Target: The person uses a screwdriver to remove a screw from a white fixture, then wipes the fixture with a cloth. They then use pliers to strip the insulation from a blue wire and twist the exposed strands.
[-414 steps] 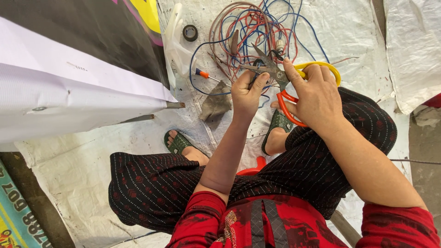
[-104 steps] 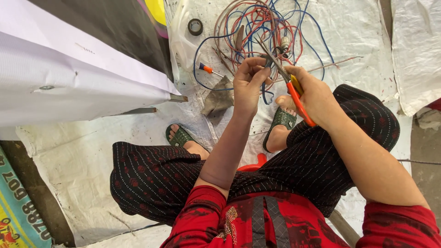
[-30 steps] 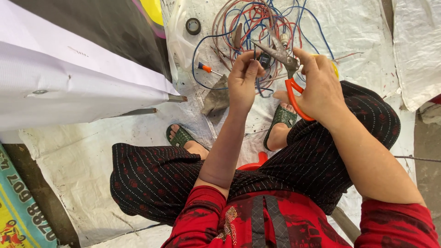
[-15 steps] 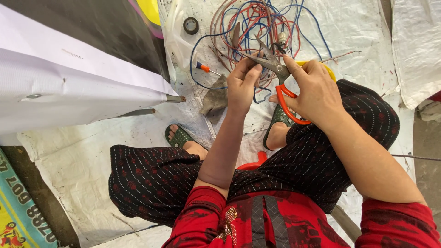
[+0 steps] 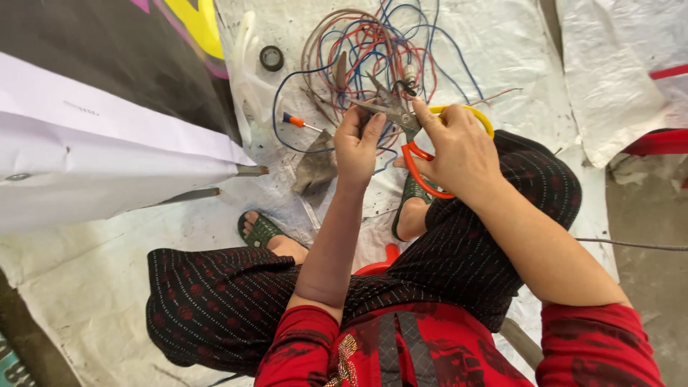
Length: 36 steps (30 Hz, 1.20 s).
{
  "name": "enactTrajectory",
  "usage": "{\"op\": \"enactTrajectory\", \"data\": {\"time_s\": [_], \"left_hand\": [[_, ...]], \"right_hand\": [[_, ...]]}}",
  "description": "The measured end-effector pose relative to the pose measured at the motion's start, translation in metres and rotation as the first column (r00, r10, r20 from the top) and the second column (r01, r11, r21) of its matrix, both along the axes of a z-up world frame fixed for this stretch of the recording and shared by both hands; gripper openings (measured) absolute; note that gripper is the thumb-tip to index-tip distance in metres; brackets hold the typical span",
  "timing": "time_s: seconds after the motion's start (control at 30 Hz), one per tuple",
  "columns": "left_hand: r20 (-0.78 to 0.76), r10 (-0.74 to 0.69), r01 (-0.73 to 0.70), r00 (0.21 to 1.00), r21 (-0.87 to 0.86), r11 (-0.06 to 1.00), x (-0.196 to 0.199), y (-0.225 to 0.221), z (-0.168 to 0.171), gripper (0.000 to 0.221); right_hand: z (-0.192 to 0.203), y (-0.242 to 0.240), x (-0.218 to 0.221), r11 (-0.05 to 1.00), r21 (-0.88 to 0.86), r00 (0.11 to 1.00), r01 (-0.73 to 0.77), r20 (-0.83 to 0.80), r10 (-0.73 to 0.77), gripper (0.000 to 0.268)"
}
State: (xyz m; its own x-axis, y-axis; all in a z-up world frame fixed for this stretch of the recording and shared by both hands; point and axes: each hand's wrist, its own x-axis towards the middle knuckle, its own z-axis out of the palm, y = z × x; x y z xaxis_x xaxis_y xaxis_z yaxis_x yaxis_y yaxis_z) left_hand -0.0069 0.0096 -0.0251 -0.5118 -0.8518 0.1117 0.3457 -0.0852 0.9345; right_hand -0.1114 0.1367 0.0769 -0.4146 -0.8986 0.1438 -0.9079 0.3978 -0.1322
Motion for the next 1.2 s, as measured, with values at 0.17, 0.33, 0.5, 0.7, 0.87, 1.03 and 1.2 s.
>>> {"op": "enactTrajectory", "data": {"time_s": [0.17, 0.33, 0.5, 0.7, 0.87, 1.03, 1.2], "left_hand": [[0.012, 0.012, -0.012, 1.000, 0.034, 0.999, -0.002, 0.001, -0.006, 0.014], [0.015, 0.018, -0.020, 1.000, 0.088, 0.996, -0.001, 0.001, -0.009, 0.012], [0.036, 0.001, -0.004, 0.999, 0.095, 0.995, 0.000, 0.001, -0.008, 0.012], [0.022, -0.005, 0.003, 1.000, 0.126, 0.992, -0.002, 0.004, -0.002, 0.013], [0.068, 0.007, -0.014, 0.998, 0.108, 0.994, -0.006, 0.004, -0.002, 0.012], [0.107, 0.003, -0.014, 0.994, 0.102, 0.995, 0.001, -0.001, 0.013, 0.009], [0.125, -0.005, -0.008, 0.992, 0.104, 0.994, 0.003, -0.003, 0.020, 0.009]], "right_hand": [[-0.003, 0.002, -0.002, 1.000, 0.020, 1.000, 0.007, 0.000, -0.007, 0.089], [-0.007, 0.002, -0.003, 0.999, 0.032, 0.999, 0.012, -0.035, -0.011, 0.088], [-0.008, 0.001, -0.003, 1.000, 0.027, 0.999, 0.015, -0.046, -0.014, 0.087], [-0.004, 0.000, 0.000, 1.000, 0.029, 0.996, -0.008, -0.086, 0.010, 0.087], [0.000, -0.003, 0.004, 0.998, 0.057, 0.984, 0.018, -0.178, -0.007, 0.093], [-0.008, -0.001, 0.001, 0.998, 0.066, 0.982, 0.024, -0.186, -0.011, 0.091], [-0.013, 0.001, -0.005, 0.996, 0.083, 0.989, 0.027, -0.150, -0.014, 0.091]]}}
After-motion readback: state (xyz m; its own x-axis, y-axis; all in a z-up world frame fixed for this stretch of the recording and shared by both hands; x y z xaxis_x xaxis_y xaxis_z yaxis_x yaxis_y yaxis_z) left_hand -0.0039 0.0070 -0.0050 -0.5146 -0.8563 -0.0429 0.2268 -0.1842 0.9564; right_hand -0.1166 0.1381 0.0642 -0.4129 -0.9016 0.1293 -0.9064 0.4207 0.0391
